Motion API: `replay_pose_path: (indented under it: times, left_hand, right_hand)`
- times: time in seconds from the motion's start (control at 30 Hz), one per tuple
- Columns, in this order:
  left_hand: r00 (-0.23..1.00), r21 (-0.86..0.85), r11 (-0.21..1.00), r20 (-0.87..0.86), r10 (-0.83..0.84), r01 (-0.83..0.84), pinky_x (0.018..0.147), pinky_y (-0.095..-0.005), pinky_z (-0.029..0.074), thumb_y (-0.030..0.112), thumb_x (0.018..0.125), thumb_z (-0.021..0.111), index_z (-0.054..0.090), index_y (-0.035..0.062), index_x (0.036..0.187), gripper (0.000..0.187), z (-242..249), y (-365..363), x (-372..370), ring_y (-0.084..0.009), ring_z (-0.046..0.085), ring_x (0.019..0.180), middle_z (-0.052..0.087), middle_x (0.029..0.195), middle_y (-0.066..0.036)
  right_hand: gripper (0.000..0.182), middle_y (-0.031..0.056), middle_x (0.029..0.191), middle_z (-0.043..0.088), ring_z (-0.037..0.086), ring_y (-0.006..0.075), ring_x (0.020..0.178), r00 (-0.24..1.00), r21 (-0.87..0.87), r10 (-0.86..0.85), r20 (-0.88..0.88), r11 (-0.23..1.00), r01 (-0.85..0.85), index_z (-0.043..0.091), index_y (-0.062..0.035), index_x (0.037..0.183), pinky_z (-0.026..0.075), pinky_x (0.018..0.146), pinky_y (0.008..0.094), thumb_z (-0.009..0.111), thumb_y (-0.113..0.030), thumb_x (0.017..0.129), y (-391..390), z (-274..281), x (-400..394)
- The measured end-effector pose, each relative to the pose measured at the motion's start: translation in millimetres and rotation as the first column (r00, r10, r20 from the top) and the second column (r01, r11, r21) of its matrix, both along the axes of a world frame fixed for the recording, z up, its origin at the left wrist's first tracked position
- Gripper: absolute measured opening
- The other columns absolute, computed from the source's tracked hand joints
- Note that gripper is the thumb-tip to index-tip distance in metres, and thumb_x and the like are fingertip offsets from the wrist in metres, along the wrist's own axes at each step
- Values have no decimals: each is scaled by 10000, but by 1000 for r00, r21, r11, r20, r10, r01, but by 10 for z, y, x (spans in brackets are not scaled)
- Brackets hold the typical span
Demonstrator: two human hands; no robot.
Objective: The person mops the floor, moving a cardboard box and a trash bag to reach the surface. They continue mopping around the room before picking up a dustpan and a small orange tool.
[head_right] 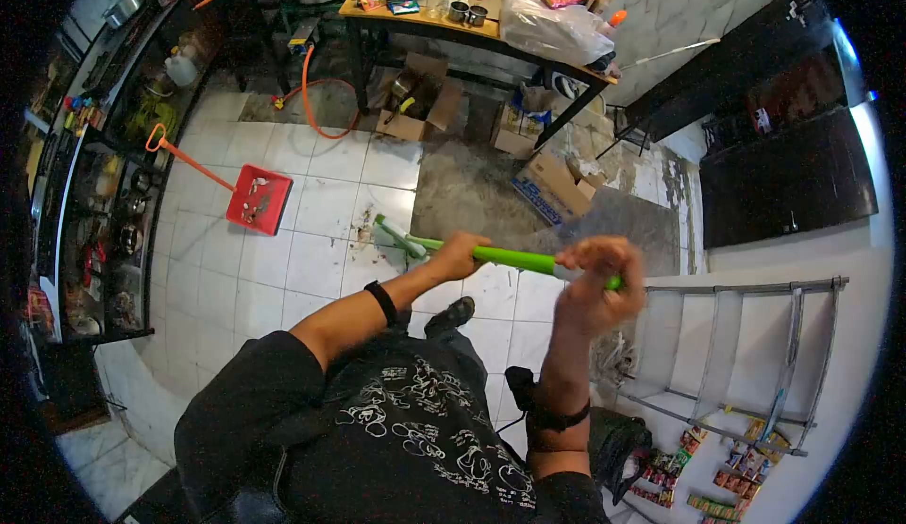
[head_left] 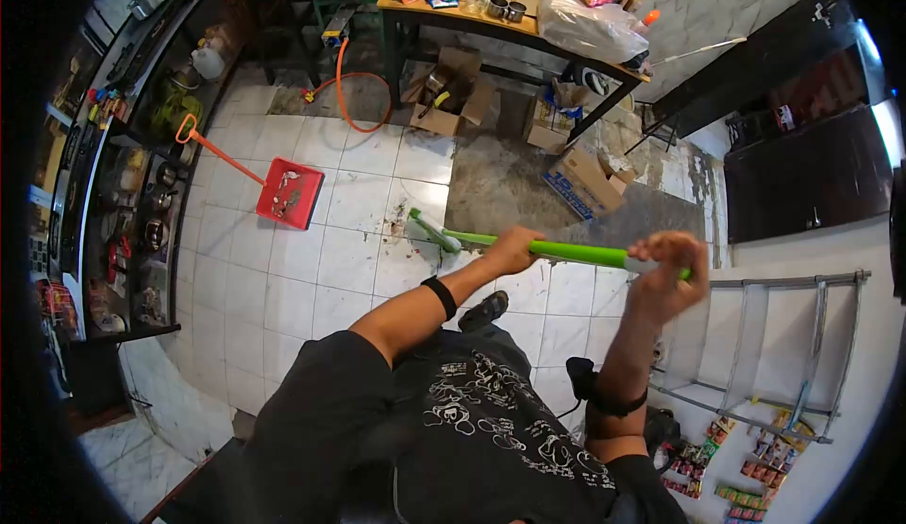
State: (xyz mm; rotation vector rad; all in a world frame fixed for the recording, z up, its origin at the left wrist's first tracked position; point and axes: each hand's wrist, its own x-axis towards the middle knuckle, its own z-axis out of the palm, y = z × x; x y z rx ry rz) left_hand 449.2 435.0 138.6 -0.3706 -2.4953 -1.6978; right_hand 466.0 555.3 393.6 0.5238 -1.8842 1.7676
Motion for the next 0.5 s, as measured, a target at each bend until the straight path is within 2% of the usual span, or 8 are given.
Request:
replay_pose_path:
  times: [0.03, 0.17, 0.2, 0.23, 0.3, 0.33, 0.4, 0.5]
  left_hand:
    - [1000, 75, 997, -11, -6, 7, 593, -421, 447, 143, 711, 674, 627, 52, 809, 141, 166, 43, 13, -385, 580, 678, 605, 706, -176]
    - [994, 51, 992, -20, -111, 112, 596, -417, 432, 149, 735, 670, 567, 47, 758, 148, 291, 124, -163, -376, 568, 712, 587, 728, -165]
    - [997, -119, 990, 20, -68, 70, 625, -434, 440, 165, 743, 675, 586, 52, 789, 151, 130, 155, -241, -376, 576, 759, 600, 766, -165]
    - [997, -121, 989, 22, -79, 81, 625, -434, 440, 165, 743, 675, 586, 52, 789, 151, -53, 188, -305, -376, 576, 759, 600, 766, -165]
    - [995, -96, 991, 29, -92, 94, 675, -444, 455, 187, 748, 676, 624, 58, 853, 174, -383, 244, -441, -384, 584, 801, 619, 790, -169]
    - [980, -204, 965, 141, -139, 166, 727, -436, 470, 197, 763, 671, 655, 73, 935, 212, -512, 282, -537, -385, 593, 835, 641, 855, -176]
    - [955, -196, 950, 221, -200, 244, 737, -438, 471, 219, 779, 662, 660, 81, 959, 227, -824, 394, -654, -386, 594, 848, 644, 878, -177]
    - [895, -266, 895, 370, -249, 359, 745, -450, 468, 336, 828, 625, 667, 89, 996, 301, -707, 518, -770, -376, 599, 867, 647, 918, -183]
  right_hand:
    - [395, 74, 644, 464, 476, 121, 528, 996, -20, -90, -21, 996, 90, 437, -24, 730, 466, 495, 273, 483, -353, 944, -24, 148, 55]
    - [388, 79, 634, 472, 463, 121, 508, 985, -39, -65, -160, 997, 59, 436, -26, 726, 444, 470, 265, 485, -341, 948, 114, 233, 92]
    - [388, 78, 627, 479, 468, 124, 507, 980, -27, -98, -173, 995, 95, 438, -27, 727, 440, 467, 263, 482, -342, 949, 119, 225, 87]
    - [388, 78, 627, 479, 468, 124, 507, 979, -29, -109, -170, 994, 105, 438, -27, 727, 440, 467, 263, 482, -342, 949, 129, 186, 65]
    - [396, 74, 621, 502, 489, 131, 517, 976, 148, -139, -168, 975, 164, 455, -28, 713, 423, 476, 258, 481, -344, 951, 181, 20, -16]
    - [400, 68, 604, 518, 510, 133, 526, 976, 219, -115, -186, 963, 155, 476, -29, 694, 410, 491, 255, 486, -336, 950, 231, -77, -87]
    - [397, 66, 582, 501, 509, 127, 524, 994, 205, -96, -61, 973, 106, 474, -26, 684, 408, 509, 257, 491, -319, 952, 298, -255, -245]
    - [361, 54, 585, 482, 493, 125, 522, 988, 66, -131, 81, 990, 126, 461, -27, 720, 421, 519, 256, 495, -302, 953, 558, -331, -603]
